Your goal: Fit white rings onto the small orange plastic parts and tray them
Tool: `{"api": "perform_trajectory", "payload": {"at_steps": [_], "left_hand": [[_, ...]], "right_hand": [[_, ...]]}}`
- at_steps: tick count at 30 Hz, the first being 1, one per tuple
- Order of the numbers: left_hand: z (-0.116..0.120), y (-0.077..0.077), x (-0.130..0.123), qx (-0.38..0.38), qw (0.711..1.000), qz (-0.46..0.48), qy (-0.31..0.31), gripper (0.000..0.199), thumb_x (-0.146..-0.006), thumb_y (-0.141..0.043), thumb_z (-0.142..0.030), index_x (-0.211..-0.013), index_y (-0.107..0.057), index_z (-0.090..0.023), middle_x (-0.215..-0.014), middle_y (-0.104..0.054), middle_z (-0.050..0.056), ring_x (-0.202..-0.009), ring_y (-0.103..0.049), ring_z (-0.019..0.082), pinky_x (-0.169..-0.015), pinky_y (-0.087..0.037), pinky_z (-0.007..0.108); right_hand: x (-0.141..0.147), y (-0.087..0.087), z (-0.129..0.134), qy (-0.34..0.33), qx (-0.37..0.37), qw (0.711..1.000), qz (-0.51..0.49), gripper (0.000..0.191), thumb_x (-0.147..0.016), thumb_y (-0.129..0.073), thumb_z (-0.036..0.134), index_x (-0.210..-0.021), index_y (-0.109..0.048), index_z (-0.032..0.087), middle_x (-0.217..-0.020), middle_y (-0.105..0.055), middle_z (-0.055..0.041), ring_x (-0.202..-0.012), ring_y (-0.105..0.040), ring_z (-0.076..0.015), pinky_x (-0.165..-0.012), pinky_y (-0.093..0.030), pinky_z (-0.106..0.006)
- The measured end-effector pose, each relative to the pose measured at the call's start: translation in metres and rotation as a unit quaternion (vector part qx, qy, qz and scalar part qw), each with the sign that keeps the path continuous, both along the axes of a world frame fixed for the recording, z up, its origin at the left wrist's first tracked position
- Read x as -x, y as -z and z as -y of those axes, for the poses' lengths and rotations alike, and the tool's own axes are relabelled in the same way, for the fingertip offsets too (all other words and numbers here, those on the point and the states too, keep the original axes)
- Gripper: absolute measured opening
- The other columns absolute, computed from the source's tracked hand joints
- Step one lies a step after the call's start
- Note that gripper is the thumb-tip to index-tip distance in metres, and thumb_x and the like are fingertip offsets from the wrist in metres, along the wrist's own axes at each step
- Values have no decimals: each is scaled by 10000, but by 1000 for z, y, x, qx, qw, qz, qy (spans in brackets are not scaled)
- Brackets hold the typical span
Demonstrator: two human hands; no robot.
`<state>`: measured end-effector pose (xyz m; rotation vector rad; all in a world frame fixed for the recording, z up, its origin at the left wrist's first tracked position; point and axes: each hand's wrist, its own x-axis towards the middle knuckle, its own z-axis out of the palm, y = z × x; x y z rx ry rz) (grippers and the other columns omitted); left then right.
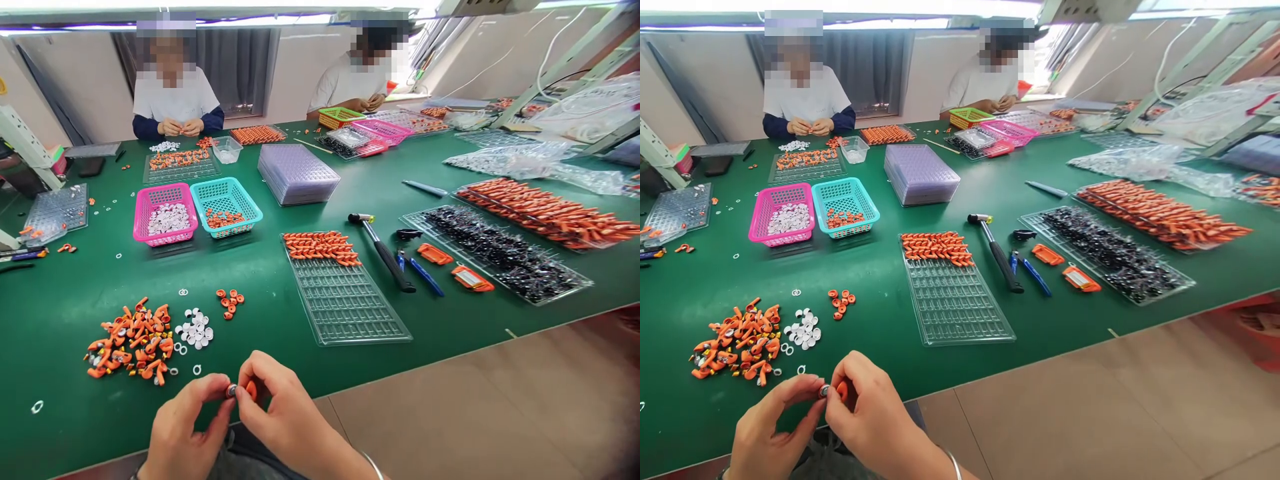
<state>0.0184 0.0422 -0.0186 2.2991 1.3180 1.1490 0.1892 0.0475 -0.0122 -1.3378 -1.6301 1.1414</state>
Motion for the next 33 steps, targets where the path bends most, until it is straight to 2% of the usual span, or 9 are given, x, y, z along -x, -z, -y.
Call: {"api": "perform_trajectory", "payload": {"at_steps": [8,15,21,29,33], "left_hand": [[4,-5,-2,-20,1000,-12,-2,107,-956,-571,-292,-1011,-627,-219,-797,-788,-13,-650,-768,113,-657,-599,139],[6,-10,0,-81,997,-13,-3,92,-940,-609,-269,-983,-646,-196,-796,-798,9,-672,-771,121,-708,-596,153],[3,-18,2,-101,993,14,54,96,-910,-632,-142,-1000,-644,-170,-809,-794,32,-711,-763,130,-713,-603,186],[9,-11,12,-79,990,35,114,369,-822,-674,-7,-1139,-617,-187,-921,-812,68,-839,-774,194,-752,-625,265],[10,-14,14,-79,988,43,123,314,-848,-645,-23,-1108,-607,-196,-902,-814,70,-825,-776,184,-746,-629,251]], "right_hand": [[2,-1,2,-1,6,1000,-18,124,-770,-512,118,-701,-459,207,-686,-486,29,-611,-478,-128,-548,-369,-235],[-4,-8,-3,-36,87,989,-115,34,-759,-532,158,-776,-527,187,-705,-518,24,-628,-481,-130,-576,-387,-247],[-6,-12,-7,-76,139,971,-177,48,-736,-546,193,-743,-583,163,-721,-547,5,-641,-486,-131,-593,-391,-258],[-1,-6,-2,-68,159,960,-218,33,-685,-574,171,-674,-543,179,-680,-519,30,-610,-435,-109,-568,-345,-242],[7,-1,2,-54,186,942,-275,148,-689,-645,239,-667,-507,189,-631,-470,50,-591,-402,-104,-560,-325,-239]]}}
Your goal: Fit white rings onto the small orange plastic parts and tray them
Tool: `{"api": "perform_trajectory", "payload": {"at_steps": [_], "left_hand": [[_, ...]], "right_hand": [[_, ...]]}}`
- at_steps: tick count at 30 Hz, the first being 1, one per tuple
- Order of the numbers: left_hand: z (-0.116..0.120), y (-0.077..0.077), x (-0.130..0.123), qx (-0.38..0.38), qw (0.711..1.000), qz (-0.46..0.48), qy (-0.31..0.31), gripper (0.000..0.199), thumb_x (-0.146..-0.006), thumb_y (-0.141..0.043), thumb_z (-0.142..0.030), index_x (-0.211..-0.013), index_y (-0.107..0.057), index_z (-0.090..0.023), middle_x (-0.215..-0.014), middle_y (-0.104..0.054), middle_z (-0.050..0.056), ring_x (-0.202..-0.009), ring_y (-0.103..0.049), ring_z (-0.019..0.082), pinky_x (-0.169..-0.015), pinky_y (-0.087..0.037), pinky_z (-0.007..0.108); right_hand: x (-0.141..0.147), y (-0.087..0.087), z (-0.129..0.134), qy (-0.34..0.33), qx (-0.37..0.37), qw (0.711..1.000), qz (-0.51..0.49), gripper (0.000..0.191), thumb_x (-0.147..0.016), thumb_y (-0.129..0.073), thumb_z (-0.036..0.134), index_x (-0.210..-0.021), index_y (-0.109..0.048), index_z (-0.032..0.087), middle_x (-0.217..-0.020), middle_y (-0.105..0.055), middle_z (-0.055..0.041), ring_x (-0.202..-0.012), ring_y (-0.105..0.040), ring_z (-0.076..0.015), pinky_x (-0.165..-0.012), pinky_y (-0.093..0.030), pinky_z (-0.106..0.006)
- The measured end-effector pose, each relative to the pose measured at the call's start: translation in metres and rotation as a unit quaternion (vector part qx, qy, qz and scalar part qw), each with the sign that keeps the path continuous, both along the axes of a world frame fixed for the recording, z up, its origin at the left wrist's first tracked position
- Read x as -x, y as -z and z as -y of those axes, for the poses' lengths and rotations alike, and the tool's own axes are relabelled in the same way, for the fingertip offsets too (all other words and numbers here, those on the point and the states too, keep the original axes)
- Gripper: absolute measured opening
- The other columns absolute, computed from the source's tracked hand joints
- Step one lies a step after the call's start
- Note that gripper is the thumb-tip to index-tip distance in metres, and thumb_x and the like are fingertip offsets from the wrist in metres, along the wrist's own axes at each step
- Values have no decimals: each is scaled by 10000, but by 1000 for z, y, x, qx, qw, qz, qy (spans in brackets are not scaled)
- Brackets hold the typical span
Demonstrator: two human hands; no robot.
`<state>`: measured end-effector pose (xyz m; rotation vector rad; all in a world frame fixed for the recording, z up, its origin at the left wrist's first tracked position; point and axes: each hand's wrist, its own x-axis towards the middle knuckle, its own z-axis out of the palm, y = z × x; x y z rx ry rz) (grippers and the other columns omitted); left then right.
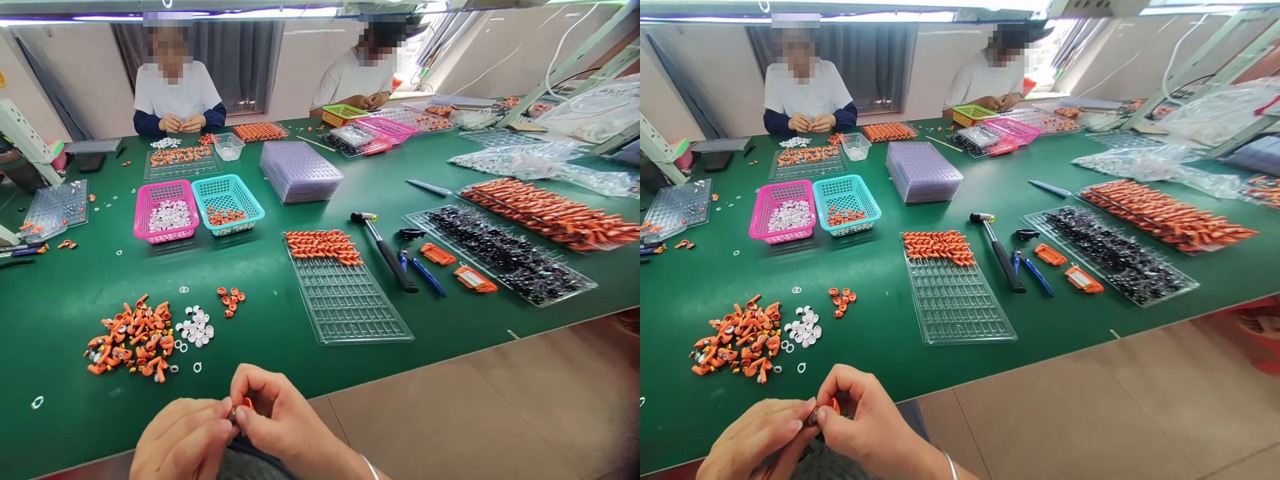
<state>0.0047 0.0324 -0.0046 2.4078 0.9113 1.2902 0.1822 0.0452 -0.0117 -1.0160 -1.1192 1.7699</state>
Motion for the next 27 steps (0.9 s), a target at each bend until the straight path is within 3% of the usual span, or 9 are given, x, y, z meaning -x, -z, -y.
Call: {"api": "perform_trajectory", "payload": {"at_steps": [5,10,18,27], "left_hand": [[-2,-7,-3,2,1000,2,0,234,-876,-616,-34,-1044,-606,-196,-874,-813,63,-800,-776,167,-745,-628,237],[-3,-8,-8,34,999,37,-11,255,-876,-634,-52,-1082,-603,-199,-882,-804,39,-791,-772,159,-721,-634,225],[1,4,3,108,986,31,-120,168,-879,-695,-265,-1037,-642,-247,-844,-807,-11,-704,-783,157,-697,-634,193],[-3,7,4,107,988,58,-100,180,-882,-699,-268,-1056,-655,-261,-884,-805,-14,-741,-782,160,-714,-639,203]], "right_hand": [[6,3,4,9,32,997,-64,275,-697,-707,340,-683,-476,191,-617,-446,65,-555,-359,-87,-531,-288,-231],[11,7,5,25,33,998,-52,275,-705,-713,332,-677,-474,199,-601,-444,69,-562,-354,-93,-531,-288,-231],[0,-1,-3,-24,47,998,-40,410,-734,-706,557,-748,-565,173,-650,-513,37,-575,-408,-97,-544,-317,-238],[-2,-7,-6,-38,50,997,-39,460,-708,-749,592,-763,-615,156,-635,-476,60,-580,-377,-83,-520,-281,-222]]}}
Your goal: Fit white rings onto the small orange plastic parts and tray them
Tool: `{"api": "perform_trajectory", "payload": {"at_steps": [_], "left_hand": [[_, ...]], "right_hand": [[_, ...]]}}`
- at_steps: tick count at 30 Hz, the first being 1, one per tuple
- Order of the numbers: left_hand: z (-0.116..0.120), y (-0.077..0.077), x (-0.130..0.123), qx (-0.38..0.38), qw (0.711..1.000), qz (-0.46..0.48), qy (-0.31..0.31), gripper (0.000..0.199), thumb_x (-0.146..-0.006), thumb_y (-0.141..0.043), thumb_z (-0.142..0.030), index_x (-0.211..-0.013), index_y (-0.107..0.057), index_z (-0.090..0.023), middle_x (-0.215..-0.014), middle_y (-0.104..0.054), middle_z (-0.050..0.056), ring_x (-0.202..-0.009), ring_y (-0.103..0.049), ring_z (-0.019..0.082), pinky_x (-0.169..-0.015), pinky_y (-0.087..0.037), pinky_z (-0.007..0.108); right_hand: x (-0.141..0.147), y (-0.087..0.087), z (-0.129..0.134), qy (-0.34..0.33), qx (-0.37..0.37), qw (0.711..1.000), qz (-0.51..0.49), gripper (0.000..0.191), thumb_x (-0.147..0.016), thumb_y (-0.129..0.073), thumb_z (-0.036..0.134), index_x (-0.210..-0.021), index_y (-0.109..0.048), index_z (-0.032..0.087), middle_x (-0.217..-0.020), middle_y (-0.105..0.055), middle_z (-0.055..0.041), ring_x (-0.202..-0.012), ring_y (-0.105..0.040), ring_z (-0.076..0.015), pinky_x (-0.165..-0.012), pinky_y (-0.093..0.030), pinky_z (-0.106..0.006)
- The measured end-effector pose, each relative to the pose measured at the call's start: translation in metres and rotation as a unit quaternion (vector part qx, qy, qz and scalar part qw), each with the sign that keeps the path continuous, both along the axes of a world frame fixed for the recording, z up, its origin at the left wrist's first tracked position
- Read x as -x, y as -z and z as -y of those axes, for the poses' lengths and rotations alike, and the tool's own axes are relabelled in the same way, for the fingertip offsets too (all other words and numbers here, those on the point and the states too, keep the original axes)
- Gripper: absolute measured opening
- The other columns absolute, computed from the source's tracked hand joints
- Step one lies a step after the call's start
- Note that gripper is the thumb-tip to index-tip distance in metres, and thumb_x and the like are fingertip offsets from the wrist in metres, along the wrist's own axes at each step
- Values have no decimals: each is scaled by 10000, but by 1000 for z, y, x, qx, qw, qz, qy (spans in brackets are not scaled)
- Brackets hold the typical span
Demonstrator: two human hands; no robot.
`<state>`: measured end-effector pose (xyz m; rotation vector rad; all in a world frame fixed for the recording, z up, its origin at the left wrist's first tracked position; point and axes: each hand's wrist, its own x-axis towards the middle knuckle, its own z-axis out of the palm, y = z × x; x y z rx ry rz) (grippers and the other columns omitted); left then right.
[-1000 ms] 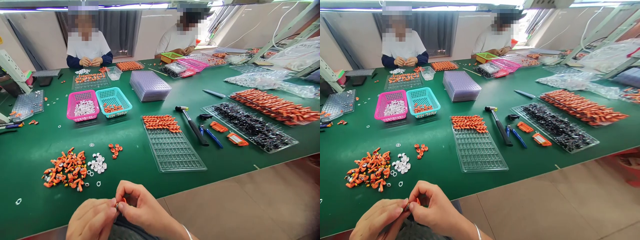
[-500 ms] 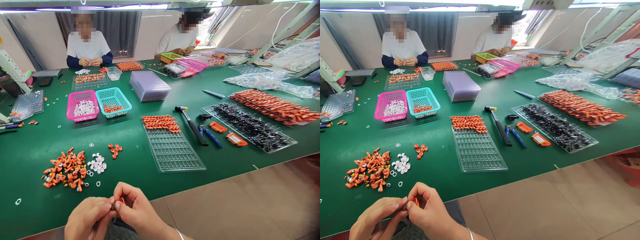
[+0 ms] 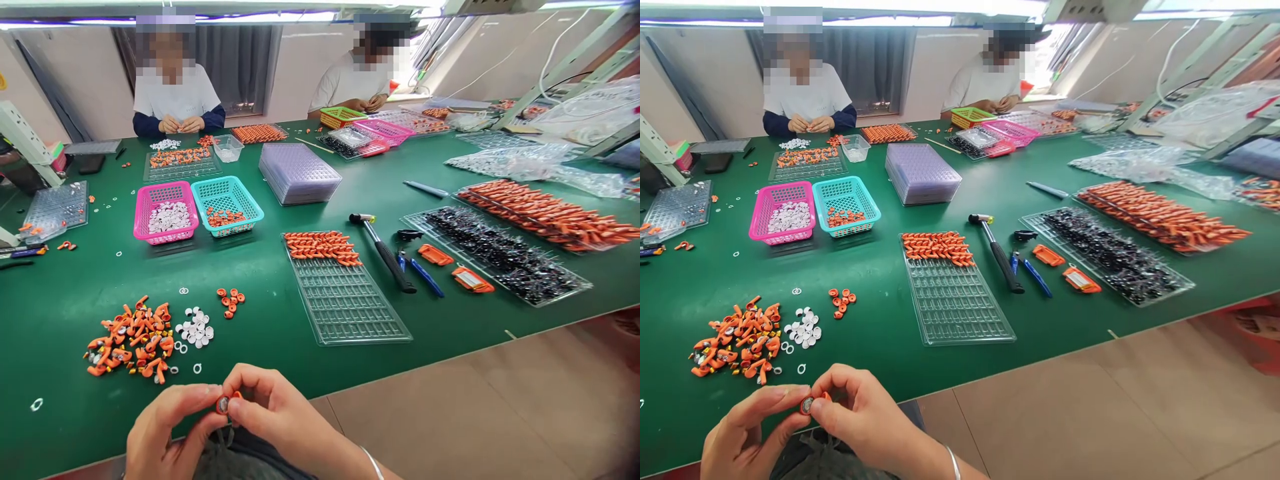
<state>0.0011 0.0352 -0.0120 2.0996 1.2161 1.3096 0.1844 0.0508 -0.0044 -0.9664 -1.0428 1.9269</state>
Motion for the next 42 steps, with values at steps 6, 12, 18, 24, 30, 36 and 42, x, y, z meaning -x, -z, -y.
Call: {"api": "perform_trajectory", "payload": {"at_steps": [6,12,18,24,30,36,42], "left_hand": [[0,-7,-1,-1,999,18,46,240,-892,-683,-192,-1120,-636,-252,-950,-790,15,-846,-765,180,-757,-638,251],[-3,-17,-6,-29,998,6,58,175,-900,-684,-239,-1062,-617,-244,-869,-801,14,-809,-772,184,-708,-643,254],[-4,-22,-7,-64,995,-32,64,114,-926,-650,-275,-1025,-616,-230,-828,-809,22,-785,-776,172,-693,-635,228],[-3,-24,-7,-85,990,-67,85,52,-943,-622,-223,-987,-621,-196,-809,-800,33,-795,-764,167,-729,-625,228],[0,-23,-5,-110,985,-93,100,60,-934,-610,-138,-945,-657,-173,-811,-798,31,-774,-736,159,-756,-619,246],[-1,-23,-3,-124,981,-105,110,96,-943,-602,-143,-947,-697,-159,-827,-789,44,-782,-699,164,-720,-616,263],[1,-24,-6,-152,982,-74,89,107,-928,-629,-116,-895,-731,-107,-824,-777,59,-814,-663,163,-715,-602,255]], "right_hand": [[6,13,3,14,45,993,-107,421,-679,-828,507,-801,-638,151,-690,-574,35,-607,-478,-83,-588,-365,-216],[14,30,11,63,74,973,-211,385,-611,-913,373,-804,-645,174,-803,-653,9,-651,-556,-93,-604,-416,-211],[16,36,15,70,101,964,-235,411,-557,-944,339,-771,-633,176,-742,-666,15,-644,-601,-101,-646,-453,-224],[16,41,16,65,105,959,-255,385,-567,-946,304,-765,-645,166,-718,-679,16,-616,-602,-82,-613,-442,-191],[16,46,23,84,75,958,-262,395,-584,-936,360,-821,-672,187,-810,-712,1,-685,-634,-93,-661,-482,-202],[14,45,27,101,56,959,-258,246,-631,-918,276,-784,-744,191,-777,-751,-8,-630,-656,-80,-609,-505,-175],[15,47,28,125,46,957,-257,190,-632,-917,237,-768,-789,201,-707,-761,6,-607,-662,-64,-588,-514,-130]]}}
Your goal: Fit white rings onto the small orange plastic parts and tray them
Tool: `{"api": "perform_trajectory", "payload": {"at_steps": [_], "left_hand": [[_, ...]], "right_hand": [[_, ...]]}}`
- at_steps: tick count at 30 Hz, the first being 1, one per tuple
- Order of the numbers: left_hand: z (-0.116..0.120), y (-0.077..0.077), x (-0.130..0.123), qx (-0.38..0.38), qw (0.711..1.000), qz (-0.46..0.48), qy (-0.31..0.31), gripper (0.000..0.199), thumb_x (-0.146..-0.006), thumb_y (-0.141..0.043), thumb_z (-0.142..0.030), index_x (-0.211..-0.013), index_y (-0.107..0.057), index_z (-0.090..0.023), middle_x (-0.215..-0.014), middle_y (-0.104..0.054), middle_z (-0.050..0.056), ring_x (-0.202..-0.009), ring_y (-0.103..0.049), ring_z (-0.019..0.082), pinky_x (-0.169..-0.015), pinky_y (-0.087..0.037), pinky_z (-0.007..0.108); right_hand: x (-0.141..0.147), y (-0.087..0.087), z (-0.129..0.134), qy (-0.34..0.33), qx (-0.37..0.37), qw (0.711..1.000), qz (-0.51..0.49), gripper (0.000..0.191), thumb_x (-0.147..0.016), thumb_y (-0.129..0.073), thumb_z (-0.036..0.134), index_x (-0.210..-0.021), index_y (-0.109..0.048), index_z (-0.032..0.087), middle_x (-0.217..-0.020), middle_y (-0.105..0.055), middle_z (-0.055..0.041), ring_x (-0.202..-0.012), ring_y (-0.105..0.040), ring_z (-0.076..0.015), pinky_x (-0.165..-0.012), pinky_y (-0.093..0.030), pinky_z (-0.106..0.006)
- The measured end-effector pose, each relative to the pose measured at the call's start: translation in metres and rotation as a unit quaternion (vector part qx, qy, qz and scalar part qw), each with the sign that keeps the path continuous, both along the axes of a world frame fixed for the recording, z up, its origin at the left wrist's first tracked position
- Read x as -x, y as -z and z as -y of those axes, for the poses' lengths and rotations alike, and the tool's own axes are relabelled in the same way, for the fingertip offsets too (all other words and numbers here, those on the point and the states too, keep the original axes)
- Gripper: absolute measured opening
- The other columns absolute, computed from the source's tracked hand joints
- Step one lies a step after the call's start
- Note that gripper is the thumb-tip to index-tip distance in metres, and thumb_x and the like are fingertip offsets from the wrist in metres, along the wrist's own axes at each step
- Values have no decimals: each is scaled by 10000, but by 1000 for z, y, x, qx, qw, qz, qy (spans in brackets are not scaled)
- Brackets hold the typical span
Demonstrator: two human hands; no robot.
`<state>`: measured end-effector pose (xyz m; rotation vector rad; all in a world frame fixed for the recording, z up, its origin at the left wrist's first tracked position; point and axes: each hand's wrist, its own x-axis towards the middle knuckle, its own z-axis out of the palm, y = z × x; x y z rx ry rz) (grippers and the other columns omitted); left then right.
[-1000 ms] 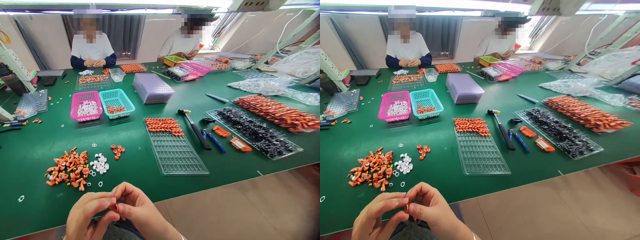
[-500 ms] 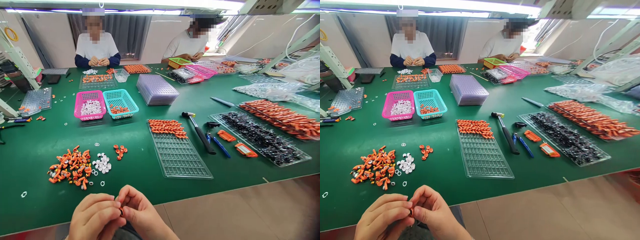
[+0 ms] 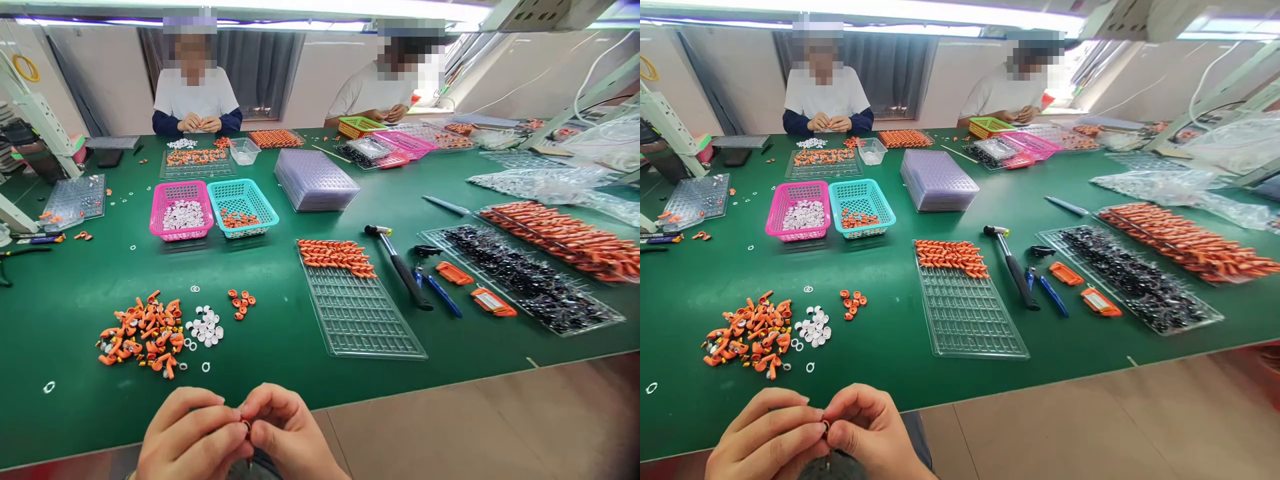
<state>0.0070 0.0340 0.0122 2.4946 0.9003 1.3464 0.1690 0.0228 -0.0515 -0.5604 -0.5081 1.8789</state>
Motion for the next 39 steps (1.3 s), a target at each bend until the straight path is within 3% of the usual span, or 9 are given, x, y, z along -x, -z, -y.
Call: {"api": "perform_trajectory", "payload": {"at_steps": [12,21,39], "left_hand": [[-1,-5,-2,-22,999,-31,6,150,-945,-606,-118,-868,-732,-92,-765,-780,61,-758,-672,143,-702,-609,228],[-1,3,0,2,1000,1,2,116,-933,-616,-103,-877,-717,-93,-781,-763,64,-769,-657,152,-713,-602,262],[4,4,3,-8,1000,-1,-11,83,-887,-664,-71,-920,-740,-79,-821,-758,81,-794,-632,181,-672,-585,282]], "right_hand": [[2,-1,2,33,-13,999,29,145,-638,-910,268,-731,-806,226,-675,-768,1,-540,-663,-78,-517,-538,-142],[0,-8,3,47,-19,995,88,113,-657,-900,234,-723,-810,224,-691,-772,2,-596,-656,-66,-592,-527,-133],[6,2,6,17,36,999,37,220,-627,-917,312,-718,-768,177,-674,-758,3,-526,-617,-54,-509,-470,-142]]}}
